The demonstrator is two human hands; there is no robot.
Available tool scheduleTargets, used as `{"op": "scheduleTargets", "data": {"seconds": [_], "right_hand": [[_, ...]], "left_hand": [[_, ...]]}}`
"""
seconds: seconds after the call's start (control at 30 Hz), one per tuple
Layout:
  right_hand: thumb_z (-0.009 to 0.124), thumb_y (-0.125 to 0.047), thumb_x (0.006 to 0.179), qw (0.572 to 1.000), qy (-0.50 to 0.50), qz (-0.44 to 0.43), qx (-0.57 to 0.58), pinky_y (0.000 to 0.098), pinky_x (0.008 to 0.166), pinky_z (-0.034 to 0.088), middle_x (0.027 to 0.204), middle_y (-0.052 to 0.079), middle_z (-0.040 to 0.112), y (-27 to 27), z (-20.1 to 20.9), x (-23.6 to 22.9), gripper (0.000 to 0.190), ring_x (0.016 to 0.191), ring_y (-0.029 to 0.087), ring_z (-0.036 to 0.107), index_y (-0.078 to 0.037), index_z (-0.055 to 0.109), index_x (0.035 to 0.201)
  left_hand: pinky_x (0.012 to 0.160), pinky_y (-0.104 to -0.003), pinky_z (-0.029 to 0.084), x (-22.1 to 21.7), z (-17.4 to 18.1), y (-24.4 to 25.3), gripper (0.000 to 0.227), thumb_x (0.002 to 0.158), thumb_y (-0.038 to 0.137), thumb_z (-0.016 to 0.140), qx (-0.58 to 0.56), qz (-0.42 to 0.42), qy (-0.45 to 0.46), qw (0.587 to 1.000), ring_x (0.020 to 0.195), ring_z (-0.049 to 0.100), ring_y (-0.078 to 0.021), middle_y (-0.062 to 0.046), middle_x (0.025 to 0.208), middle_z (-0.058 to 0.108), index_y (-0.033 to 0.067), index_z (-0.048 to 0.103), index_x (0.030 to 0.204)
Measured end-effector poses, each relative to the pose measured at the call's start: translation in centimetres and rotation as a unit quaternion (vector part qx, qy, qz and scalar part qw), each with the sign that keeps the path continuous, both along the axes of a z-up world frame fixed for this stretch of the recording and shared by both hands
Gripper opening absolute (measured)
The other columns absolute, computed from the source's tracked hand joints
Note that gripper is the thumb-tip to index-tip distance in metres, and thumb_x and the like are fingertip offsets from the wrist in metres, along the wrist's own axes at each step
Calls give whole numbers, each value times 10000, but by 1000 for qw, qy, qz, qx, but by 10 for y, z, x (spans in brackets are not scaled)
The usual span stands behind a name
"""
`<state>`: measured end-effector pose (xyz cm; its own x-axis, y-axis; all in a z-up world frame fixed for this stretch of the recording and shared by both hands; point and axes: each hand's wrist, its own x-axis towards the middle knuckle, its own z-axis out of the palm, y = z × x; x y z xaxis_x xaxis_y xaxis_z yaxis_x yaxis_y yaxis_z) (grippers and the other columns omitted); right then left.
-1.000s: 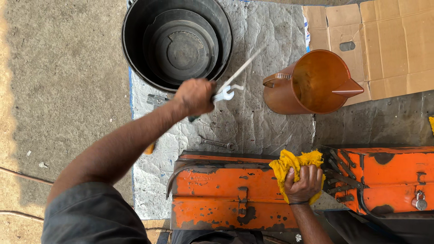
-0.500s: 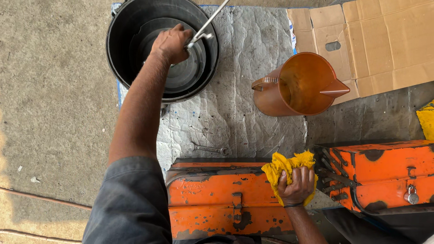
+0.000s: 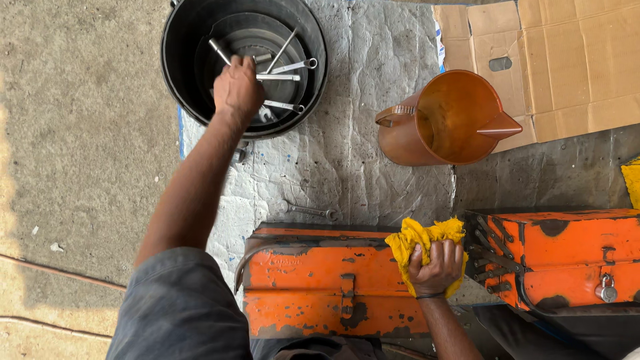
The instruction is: The person unlocks and opens an orange toolbox, then removes several wrenches and a hammer, placing them into a black bucket. The person then closes the toolbox and wipes its exterior with a yellow cloth.
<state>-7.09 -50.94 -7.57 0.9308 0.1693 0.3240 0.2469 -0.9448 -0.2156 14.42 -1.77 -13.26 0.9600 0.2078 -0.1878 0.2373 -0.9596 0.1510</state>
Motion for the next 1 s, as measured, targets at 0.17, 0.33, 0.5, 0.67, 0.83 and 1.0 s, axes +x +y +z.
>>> {"op": "scheduleTargets", "data": {"seconds": [0.17, 0.33, 0.5, 0.67, 0.83, 1.0], "right_hand": [[509, -367, 1056, 1000, 5, 6, -6, 496, 746, 450, 856, 150, 485, -2, 1, -5, 448, 844, 350, 516, -22, 490, 770], [500, -357, 1074, 1000, 6, 14, -3, 505, 765, 458, 869, 155, 485, -2, 2, -4, 446, 865, 356, 522, -15, 493, 788], [494, -360, 1082, 1000, 0, 18, -4, 509, 778, 462, 878, 158, 487, -3, 0, -6, 452, 876, 362, 524, -15, 487, 791], [485, -380, 1061, 1000, -3, 4, -11, 487, 713, 448, 825, 134, 485, -4, -4, -4, 467, 819, 329, 517, -35, 485, 747], [466, -391, 1086, 1000, -2, 6, -11, 480, 730, 451, 839, 128, 481, -5, -6, -6, 476, 832, 318, 513, -42, 482, 762], [472, -393, 1074, 1000, -4, 6, -16, 476, 716, 449, 829, 127, 481, -7, -8, -5, 474, 825, 318, 515, -42, 486, 756]], "left_hand": [[791, -413, 608, -86, 6, -61, 268, 1023, 378, 611, -164, -182, 198, 949, 828, 730, -237, -82, 983, 721, 126, 692, 1057], [955, -383, 576, -144, -28, -98, 446, 975, 466, 663, -147, -336, 395, 842, 1075, 696, -237, -91, 1222, 714, 107, 621, 1236], [951, -409, 565, -173, -90, -113, 524, 971, 167, 619, -60, -506, 300, 806, 1242, 568, -329, -194, 1474, 483, 110, 431, 1457], [1002, -396, 562, -187, -134, -119, 422, 1048, 105, 517, -41, -518, 277, 808, 1292, 570, -318, -201, 1481, 514, 50, 449, 1460], [896, -412, 576, -185, -120, -120, 502, 952, 156, 499, 55, -538, 180, 821, 1180, 606, -329, -250, 1405, 510, 43, 404, 1432], [637, -366, 604, -155, -58, -99, 183, 1098, 167, 395, -117, -332, 325, 878, 693, 677, -264, -203, 991, 674, 127, 391, 1276]]}}
